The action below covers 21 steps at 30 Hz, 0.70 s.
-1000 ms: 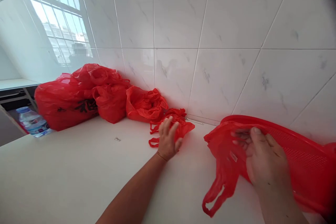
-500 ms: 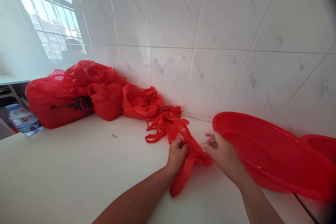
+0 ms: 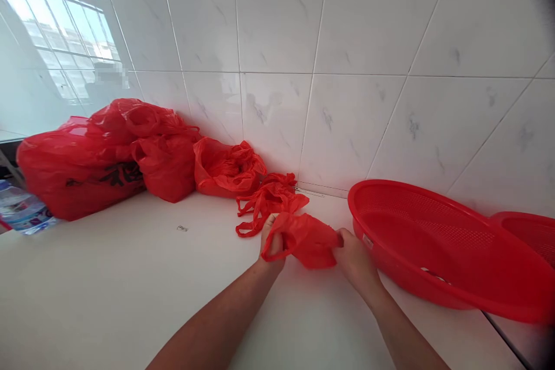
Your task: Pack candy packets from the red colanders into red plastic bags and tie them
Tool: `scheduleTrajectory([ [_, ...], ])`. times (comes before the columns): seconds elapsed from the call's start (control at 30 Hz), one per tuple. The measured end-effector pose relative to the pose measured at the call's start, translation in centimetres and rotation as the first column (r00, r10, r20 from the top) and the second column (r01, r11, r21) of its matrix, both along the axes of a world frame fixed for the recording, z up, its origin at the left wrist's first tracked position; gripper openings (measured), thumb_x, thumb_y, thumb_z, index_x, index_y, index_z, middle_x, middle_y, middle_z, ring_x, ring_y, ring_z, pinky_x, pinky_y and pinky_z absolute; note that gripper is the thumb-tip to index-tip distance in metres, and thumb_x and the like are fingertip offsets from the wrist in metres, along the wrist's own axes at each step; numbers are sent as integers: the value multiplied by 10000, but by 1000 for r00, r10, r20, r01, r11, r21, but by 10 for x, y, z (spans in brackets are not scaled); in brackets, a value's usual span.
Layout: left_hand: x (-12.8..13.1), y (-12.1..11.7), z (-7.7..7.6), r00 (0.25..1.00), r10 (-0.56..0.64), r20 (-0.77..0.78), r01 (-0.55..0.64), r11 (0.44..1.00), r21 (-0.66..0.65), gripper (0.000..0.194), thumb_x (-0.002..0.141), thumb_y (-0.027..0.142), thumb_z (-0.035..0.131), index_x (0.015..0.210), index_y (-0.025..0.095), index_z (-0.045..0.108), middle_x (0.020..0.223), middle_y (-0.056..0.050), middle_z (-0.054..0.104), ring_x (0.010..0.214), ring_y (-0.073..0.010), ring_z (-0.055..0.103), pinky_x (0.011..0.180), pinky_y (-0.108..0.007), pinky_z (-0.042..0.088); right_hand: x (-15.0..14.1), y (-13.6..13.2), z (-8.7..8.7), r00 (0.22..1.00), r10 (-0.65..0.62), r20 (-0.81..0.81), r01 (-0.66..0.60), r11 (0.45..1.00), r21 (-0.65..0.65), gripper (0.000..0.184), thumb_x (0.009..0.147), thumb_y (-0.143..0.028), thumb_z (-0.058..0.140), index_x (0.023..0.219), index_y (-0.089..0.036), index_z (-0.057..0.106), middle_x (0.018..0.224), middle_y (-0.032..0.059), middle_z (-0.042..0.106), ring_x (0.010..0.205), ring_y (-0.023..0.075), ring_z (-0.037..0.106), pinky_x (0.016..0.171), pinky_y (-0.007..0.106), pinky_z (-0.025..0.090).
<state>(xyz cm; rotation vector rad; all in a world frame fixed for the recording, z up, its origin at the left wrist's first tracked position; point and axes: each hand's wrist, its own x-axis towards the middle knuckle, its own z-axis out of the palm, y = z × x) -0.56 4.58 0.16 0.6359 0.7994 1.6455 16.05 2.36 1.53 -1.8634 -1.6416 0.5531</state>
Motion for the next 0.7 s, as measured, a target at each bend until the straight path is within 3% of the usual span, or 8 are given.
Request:
scheduleTrajectory([
  [0.13,-26,18,2,990,140,-18,-139,990,19,251,660,301,615,642,184,394,585,67,407,493,-63,393,489,-202,333,4,-7,21,953,-13,-302,49,992,113,193,725,-262,463,848,-195,596,805,48,650,658,168,580,533,249,423],
  [0.27,-47,32,-4,956,285,-70,-289,956,-44,113,713,283,500,692,178,463,647,48,458,541,-74,425,508,-196,335,10,-16,44,748,21,-664,153,967,203,265,721,-287,534,966,-207,594,921,46,642,762,166,611,647,279,504],
  [0.37,-53,36,-7,938,328,-108,-335,941,-54,135,727,285,453,760,175,524,740,16,526,648,-105,496,564,-208,387,17,-19,54,608,93,-788,191,947,260,227,711,-294,570,925,-217,583,921,35,634,776,159,613,641,270,514],
  [0.43,-51,34,-6,938,322,-128,-329,943,-39,153,718,255,457,812,183,554,802,6,553,707,-116,521,608,-216,414,22,-20,58,577,108,-809,221,934,282,195,715,-299,566,891,-215,574,887,27,623,756,150,605,625,254,510],
  [0.53,-43,24,1,933,299,-199,-297,954,43,302,736,212,457,1022,229,553,993,-21,580,861,-144,558,721,-252,453,26,-20,60,619,40,-784,278,923,267,191,723,-324,560,878,-213,575,834,19,612,693,141,582,573,234,491],
  [0.6,-37,13,11,878,343,-333,-289,936,201,374,794,225,434,1163,246,493,1160,-51,538,1041,-174,527,854,-294,443,27,-21,61,697,-10,-717,271,929,251,214,727,-359,563,885,-216,585,820,16,614,659,140,565,530,226,469],
  [0.7,-26,-4,29,639,499,-586,-182,838,515,400,836,267,444,1234,224,465,1293,-82,462,1222,-217,413,1019,-368,343,24,-24,64,814,-1,-580,149,967,207,230,746,-396,535,872,-215,600,748,1,604,603,136,538,482,219,430],
])
